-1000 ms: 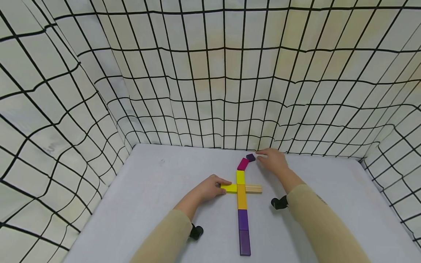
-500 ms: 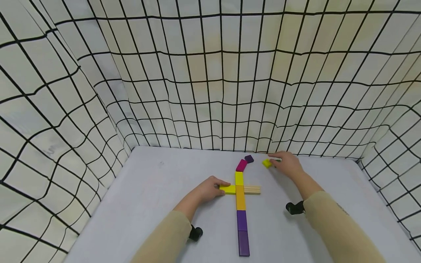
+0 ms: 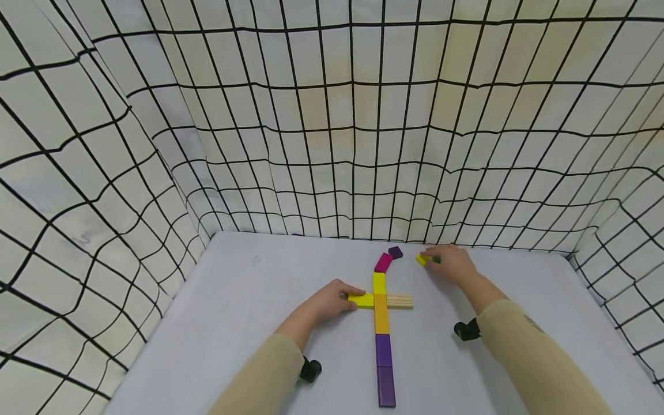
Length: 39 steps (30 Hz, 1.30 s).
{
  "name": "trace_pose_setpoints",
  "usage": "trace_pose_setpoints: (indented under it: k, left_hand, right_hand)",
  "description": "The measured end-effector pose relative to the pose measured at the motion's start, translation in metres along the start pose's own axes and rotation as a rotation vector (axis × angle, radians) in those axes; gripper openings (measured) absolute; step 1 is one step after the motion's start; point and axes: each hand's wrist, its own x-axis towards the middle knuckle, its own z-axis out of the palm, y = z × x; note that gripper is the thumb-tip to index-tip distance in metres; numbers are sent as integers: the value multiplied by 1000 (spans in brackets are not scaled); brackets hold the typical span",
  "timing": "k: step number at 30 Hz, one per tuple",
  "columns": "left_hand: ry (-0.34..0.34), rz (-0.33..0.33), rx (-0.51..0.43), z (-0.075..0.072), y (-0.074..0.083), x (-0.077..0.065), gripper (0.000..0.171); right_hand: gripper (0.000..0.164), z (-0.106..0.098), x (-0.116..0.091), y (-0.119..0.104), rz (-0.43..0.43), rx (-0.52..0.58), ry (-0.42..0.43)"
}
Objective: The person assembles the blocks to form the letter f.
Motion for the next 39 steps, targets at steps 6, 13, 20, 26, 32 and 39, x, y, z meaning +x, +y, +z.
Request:
trace_pose_setpoints:
  k: [6, 13, 20, 26, 32, 39]
  left_hand:
    - [1, 3, -9, -1, -1, -1, 30]
    - [4, -3, -18, 0, 0, -2, 31]
    - [6, -6, -16, 0, -1, -1, 31]
    - [4, 0, -19, 0, -2, -1, 31]
    - [5, 0, -18, 0, -2, -2, 31]
    - [1, -1, -16, 0, 0, -3, 31]
  right_hand:
    - [34, 5, 5, -5, -14, -35, -1]
    - [33, 8, 7, -5, -25, -15, 2]
    - [31, 11, 12, -11, -13, -36, 9]
    - [29, 13, 20, -21, 20, -18, 26]
    - [30, 14, 26, -29, 62, 64, 22]
    - [32, 13, 28, -38, 140, 131, -21]
